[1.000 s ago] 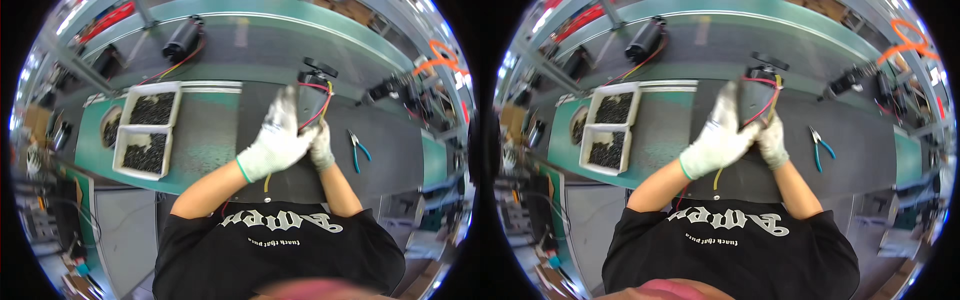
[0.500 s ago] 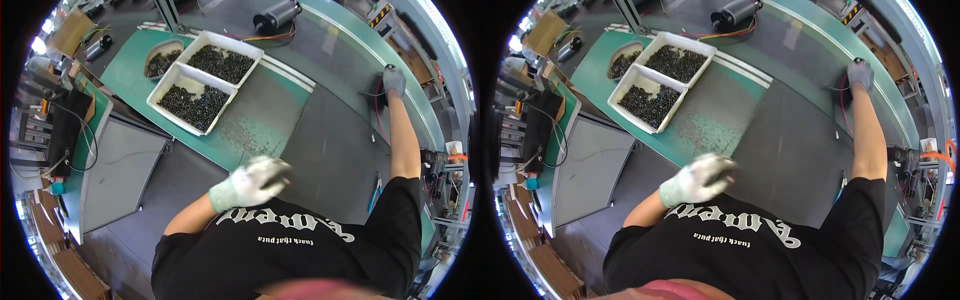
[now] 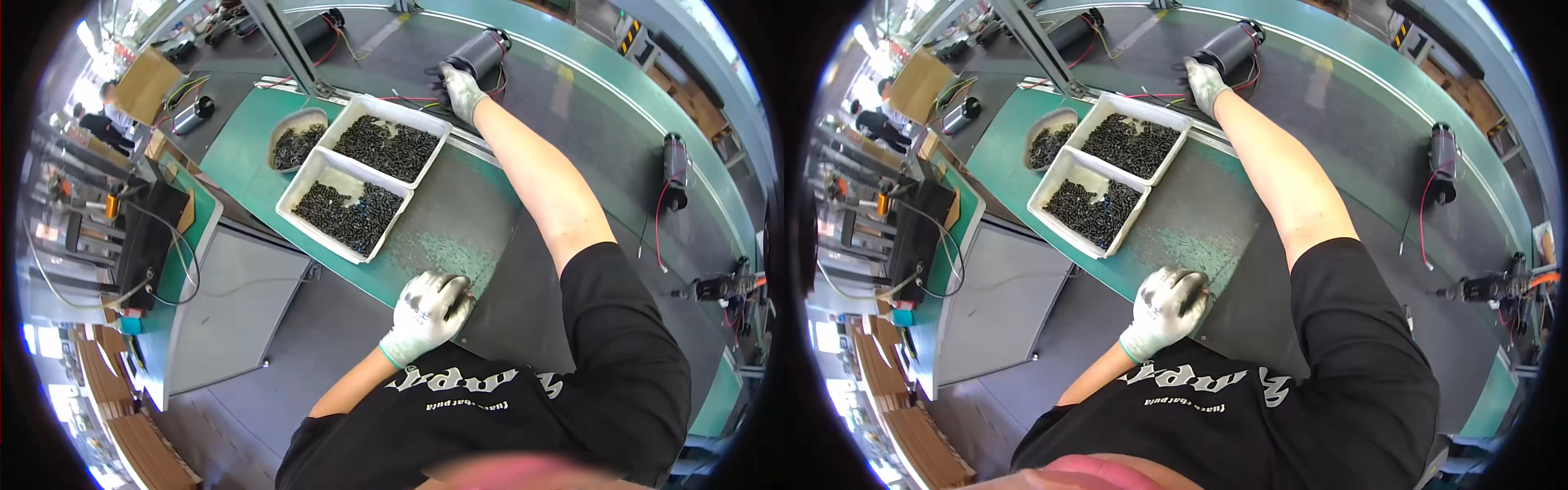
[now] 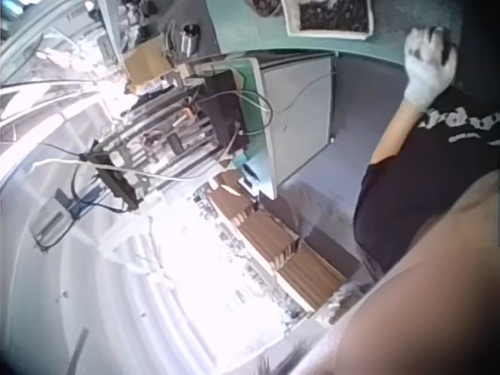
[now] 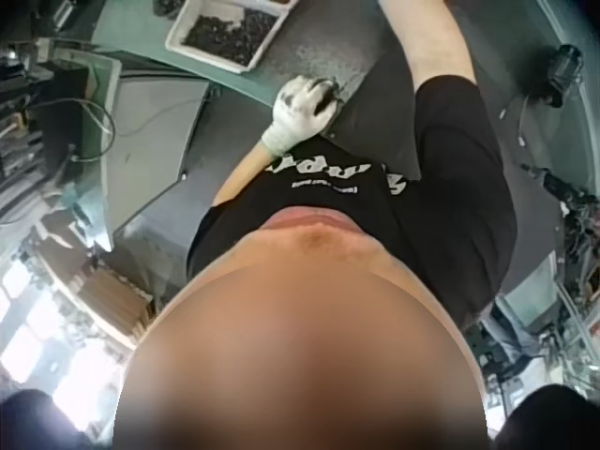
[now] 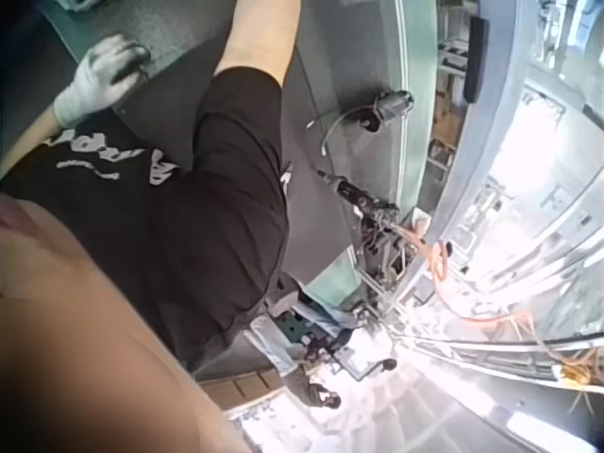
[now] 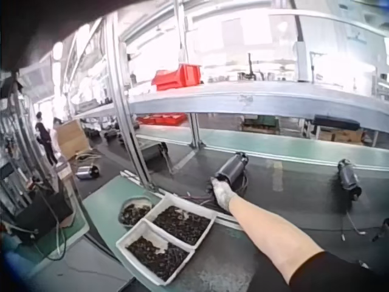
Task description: Assembling components onto electric motors using an electric screwdriver and pliers.
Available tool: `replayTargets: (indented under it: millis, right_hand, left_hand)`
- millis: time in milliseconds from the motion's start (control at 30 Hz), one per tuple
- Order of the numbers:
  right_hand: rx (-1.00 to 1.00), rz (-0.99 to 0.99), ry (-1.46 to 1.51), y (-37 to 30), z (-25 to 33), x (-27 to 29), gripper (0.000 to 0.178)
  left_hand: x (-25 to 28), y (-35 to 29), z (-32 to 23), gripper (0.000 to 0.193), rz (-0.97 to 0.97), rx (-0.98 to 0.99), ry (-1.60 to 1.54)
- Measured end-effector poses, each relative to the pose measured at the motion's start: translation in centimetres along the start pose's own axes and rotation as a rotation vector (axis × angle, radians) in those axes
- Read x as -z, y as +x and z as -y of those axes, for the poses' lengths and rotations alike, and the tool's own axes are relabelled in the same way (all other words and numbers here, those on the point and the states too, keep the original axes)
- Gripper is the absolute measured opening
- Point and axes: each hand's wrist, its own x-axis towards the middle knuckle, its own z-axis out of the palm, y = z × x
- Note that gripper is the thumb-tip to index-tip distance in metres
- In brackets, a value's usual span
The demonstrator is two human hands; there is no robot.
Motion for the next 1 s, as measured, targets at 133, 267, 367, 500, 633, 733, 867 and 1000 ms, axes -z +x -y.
replayTargets:
  millis: [133, 267, 367, 500, 633, 733, 867, 1000]
  right_hand:
    - [0.525, -0.675, -0.785, 1.2, -1.9, 3.5, 0.050]
    - [0.238, -0.274, -1.522, -7.5, 6.3, 6.2, 0.063]
    - [0.237, -0.178, -1.798, -13.2, 11.7, 8.7, 0.050]
    - [0.243, -0.053, -2.111, -21.8, 14.6, 8.6, 0.038]
    - [0.183, -0.078, -2.251, -30.4, 14.3, 8.4, 0.037]
    - [0.203, -0.071, -2.179, -34.4, 12.4, 7.8, 0.035]
    - [0.201, -0.195, -2.058, -38.9, 8.7, 9.8, 0.033]
    - [0.247, -0.305, -1.870, -41.3, 3.9, 9.5, 0.031]
  left_hand:
    - [0.2, -0.1, -0.4, 0.016, -0.038, 0.003, -0.017]
    - [0.4, -1.5, 0.1, 0.018, -0.072, -0.002, -0.002]
    - [-0.1, -0.5, 0.7, 0.019, 0.001, 0.015, -0.068]
    - [-1.5, 2.9, -0.1, 0.036, 0.013, 0.020, 0.025]
    - [-8.0, 12.6, -2.8, 0.054, -0.142, -0.198, 0.188]
    - [-14.2, 17.0, -3.6, 0.045, 0.176, -0.159, 0.191]
    - [-15.4, 12.1, -8.4, 0.025, 0.205, -0.535, -0.493]
    - [-8.3, 4.9, -10.9, 0.033, 1.096, -0.203, -0.694]
